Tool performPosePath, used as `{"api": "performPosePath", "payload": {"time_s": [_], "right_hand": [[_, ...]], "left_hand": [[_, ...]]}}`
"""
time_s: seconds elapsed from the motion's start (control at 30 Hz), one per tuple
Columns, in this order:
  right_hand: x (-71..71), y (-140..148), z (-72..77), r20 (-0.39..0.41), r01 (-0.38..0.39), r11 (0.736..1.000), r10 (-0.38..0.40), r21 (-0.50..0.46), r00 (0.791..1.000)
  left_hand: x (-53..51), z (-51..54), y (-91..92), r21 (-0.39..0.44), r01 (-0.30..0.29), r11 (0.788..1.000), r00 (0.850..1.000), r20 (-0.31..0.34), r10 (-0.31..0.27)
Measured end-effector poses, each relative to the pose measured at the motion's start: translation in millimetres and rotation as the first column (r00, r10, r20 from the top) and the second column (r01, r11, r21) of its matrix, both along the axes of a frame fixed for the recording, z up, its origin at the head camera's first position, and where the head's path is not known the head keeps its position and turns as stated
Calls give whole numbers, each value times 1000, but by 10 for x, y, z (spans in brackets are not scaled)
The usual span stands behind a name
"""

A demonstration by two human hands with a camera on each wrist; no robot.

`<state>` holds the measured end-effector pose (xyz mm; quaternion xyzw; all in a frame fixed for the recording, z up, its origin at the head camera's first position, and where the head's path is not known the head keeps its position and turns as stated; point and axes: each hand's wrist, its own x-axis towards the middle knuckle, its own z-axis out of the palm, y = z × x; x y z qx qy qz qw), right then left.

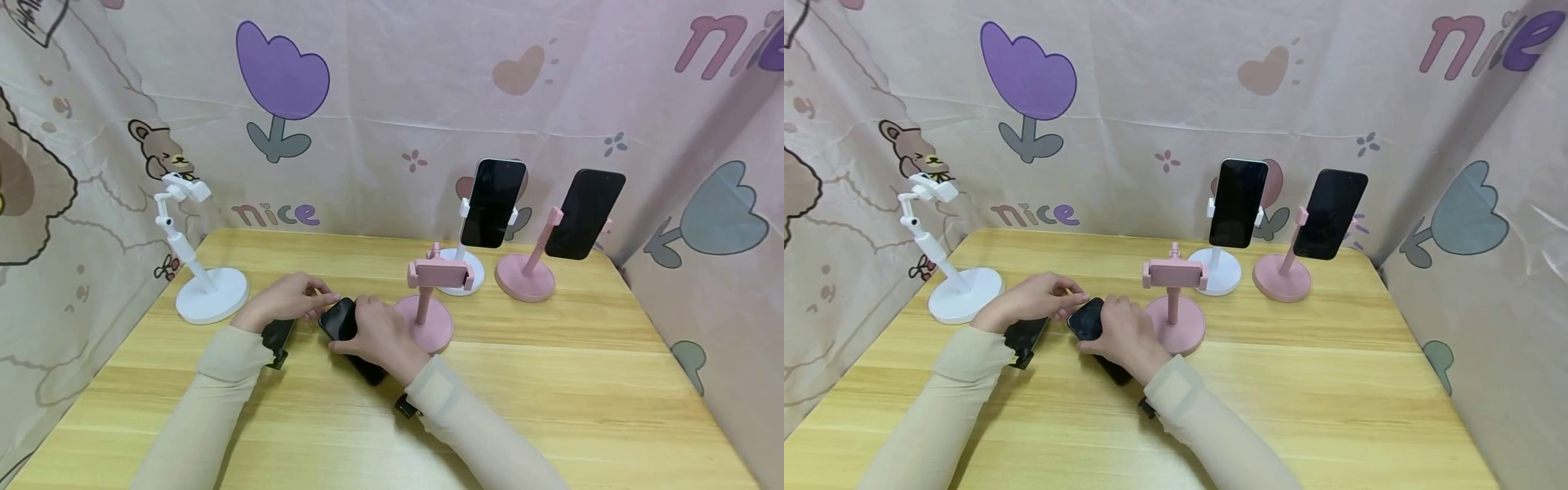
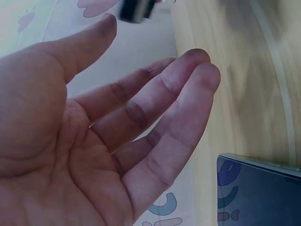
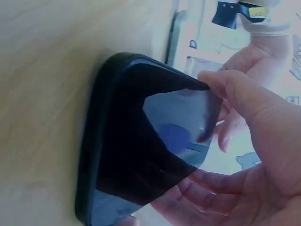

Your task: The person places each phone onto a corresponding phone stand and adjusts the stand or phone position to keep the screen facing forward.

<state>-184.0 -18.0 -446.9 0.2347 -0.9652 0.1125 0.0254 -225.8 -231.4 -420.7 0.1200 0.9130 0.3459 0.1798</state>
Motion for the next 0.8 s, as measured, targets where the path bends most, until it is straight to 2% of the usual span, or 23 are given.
{"api": "performPosePath", "payload": {"time_s": [0.17,0.37,0.8], "right_hand": [[53,89,27,9,-7,993,8,-116,1000],[84,168,39,15,-39,970,44,-238,999],[154,288,74,-77,-123,933,103,-339,992]], "left_hand": [[12,10,6,9,2,1000,1000,-15,-1],[24,32,12,22,-7,1000,1000,-13,7],[44,81,48,29,-10,1000,999,-53,11]]}}
